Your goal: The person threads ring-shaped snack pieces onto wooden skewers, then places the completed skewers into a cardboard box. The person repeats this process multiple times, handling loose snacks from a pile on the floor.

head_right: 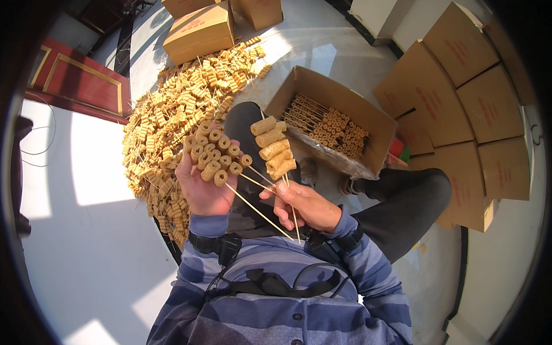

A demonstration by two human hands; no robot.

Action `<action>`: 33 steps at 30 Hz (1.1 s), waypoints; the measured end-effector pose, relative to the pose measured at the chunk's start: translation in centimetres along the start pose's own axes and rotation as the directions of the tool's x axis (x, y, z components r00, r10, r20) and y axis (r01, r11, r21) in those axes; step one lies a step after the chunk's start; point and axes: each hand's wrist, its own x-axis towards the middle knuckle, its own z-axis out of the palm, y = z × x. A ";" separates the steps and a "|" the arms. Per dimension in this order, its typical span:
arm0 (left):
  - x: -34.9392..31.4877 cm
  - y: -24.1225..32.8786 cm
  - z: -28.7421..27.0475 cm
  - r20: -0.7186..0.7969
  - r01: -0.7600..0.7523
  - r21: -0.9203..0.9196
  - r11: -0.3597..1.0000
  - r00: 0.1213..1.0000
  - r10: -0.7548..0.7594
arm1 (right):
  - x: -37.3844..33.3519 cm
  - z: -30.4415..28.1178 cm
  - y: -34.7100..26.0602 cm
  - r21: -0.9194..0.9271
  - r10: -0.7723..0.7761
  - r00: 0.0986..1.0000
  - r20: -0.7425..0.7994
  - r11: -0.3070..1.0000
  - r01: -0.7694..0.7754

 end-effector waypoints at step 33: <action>-0.3 -2.2 0.4 0.021 0.228 -0.145 0.963 0.974 -0.228 | 0.1 0.8 -0.9 -0.288 -0.036 0.998 -0.051 0.957 0.020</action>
